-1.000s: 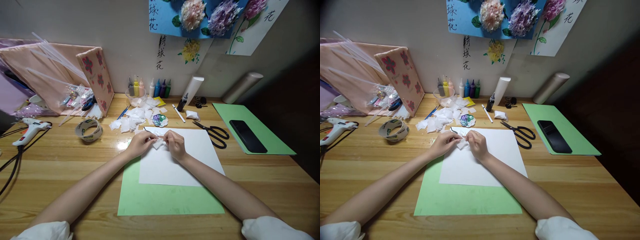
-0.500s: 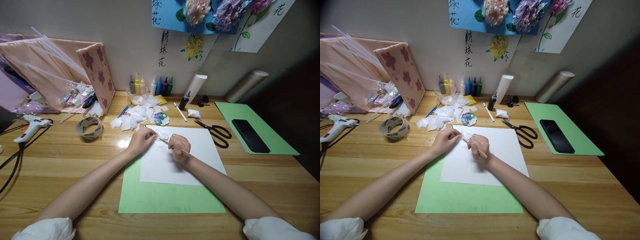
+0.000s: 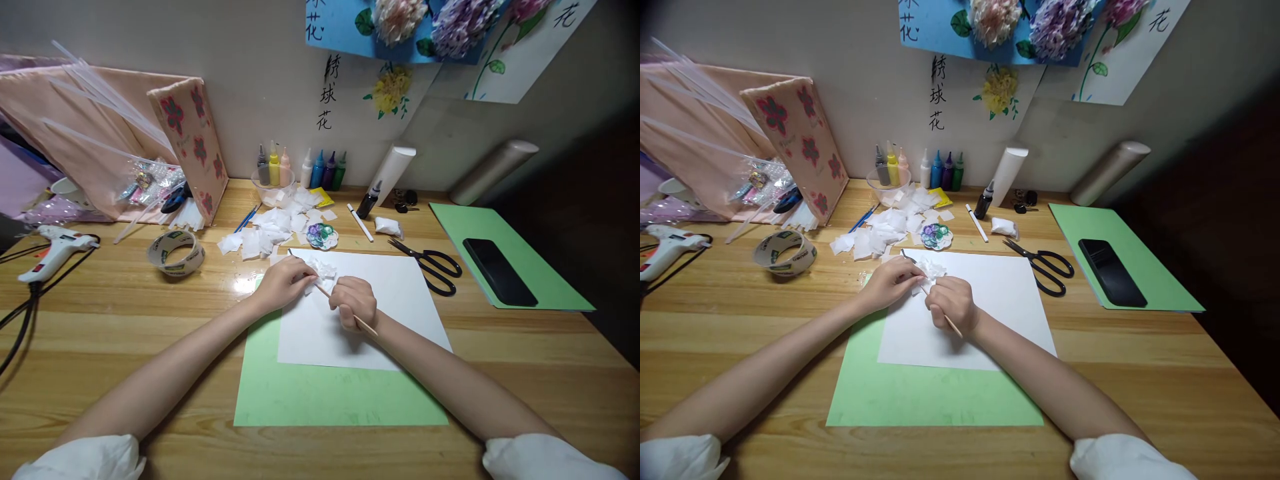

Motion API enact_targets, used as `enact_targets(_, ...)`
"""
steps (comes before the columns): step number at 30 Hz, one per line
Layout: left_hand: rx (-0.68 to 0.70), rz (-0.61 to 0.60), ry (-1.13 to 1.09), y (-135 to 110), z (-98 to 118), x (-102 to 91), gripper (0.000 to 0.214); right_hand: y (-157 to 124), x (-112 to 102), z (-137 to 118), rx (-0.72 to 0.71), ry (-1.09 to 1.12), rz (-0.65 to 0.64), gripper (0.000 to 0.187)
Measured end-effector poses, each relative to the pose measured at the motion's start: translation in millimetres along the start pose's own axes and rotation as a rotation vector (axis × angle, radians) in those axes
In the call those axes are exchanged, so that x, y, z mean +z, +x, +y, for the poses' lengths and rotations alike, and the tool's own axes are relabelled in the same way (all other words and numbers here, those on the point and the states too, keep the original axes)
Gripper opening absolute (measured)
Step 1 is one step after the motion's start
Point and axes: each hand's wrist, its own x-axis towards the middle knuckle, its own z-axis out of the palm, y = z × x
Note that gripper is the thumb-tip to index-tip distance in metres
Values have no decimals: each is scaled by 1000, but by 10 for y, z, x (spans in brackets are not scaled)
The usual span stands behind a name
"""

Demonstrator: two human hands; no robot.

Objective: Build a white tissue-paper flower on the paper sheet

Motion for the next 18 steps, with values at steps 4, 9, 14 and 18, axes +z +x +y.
enact_targets(4,-31,38,51,11,-27,21,21,22,24,26,24,-36,-38,37)
enact_targets(9,-30,47,52,25,-39,25,22,2,47,65,145,-56,-123,35)
enact_targets(14,-32,41,31,30,-50,30,22,-9,58,85,254,-113,-182,34)
enact_targets(18,-49,48,-10,36,-52,25,21,-15,69,107,300,-137,-161,32)
